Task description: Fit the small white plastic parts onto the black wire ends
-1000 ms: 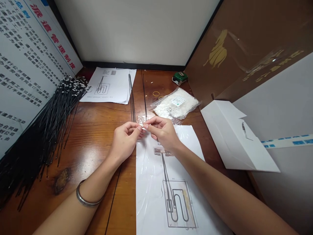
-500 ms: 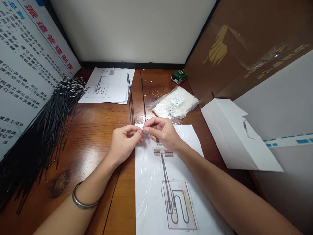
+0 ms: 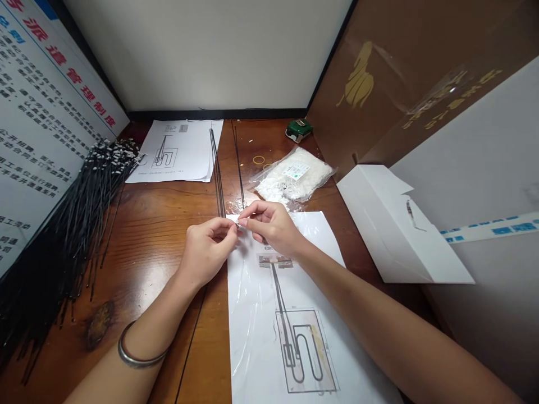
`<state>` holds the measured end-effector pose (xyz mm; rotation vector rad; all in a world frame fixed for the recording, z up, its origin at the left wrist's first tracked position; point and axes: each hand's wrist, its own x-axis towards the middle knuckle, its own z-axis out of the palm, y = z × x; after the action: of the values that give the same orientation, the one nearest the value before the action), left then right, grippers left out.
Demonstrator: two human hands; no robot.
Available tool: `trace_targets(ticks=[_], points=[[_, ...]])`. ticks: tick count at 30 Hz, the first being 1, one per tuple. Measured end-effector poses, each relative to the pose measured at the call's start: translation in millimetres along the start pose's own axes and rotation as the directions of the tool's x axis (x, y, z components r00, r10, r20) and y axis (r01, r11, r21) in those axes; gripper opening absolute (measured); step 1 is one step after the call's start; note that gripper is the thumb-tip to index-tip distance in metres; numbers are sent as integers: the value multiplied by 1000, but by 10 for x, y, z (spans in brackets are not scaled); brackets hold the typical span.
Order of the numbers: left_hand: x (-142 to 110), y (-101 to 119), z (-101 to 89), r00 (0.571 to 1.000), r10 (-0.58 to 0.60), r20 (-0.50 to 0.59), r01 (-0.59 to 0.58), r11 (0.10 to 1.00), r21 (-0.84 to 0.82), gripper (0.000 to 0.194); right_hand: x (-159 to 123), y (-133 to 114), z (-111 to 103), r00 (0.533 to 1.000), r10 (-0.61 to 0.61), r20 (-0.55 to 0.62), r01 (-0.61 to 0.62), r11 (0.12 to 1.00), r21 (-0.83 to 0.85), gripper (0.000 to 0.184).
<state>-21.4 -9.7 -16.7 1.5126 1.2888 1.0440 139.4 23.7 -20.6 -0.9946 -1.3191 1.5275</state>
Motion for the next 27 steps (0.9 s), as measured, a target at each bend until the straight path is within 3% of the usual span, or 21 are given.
trace_targets(ticks=[7, 12, 27], points=[[5, 26, 3, 999, 17, -32, -15, 998, 64, 17, -6, -3, 41, 998, -19, -51, 17, 999, -49, 14], [12, 43, 4, 1000, -7, -3, 7, 1000, 12, 18, -5, -5, 53, 998, -15, -67, 10, 997, -76, 13], [3, 45, -14, 1000, 13, 29, -15, 997, 70, 18, 7, -7, 54, 997, -29, -72, 24, 997, -80, 13]])
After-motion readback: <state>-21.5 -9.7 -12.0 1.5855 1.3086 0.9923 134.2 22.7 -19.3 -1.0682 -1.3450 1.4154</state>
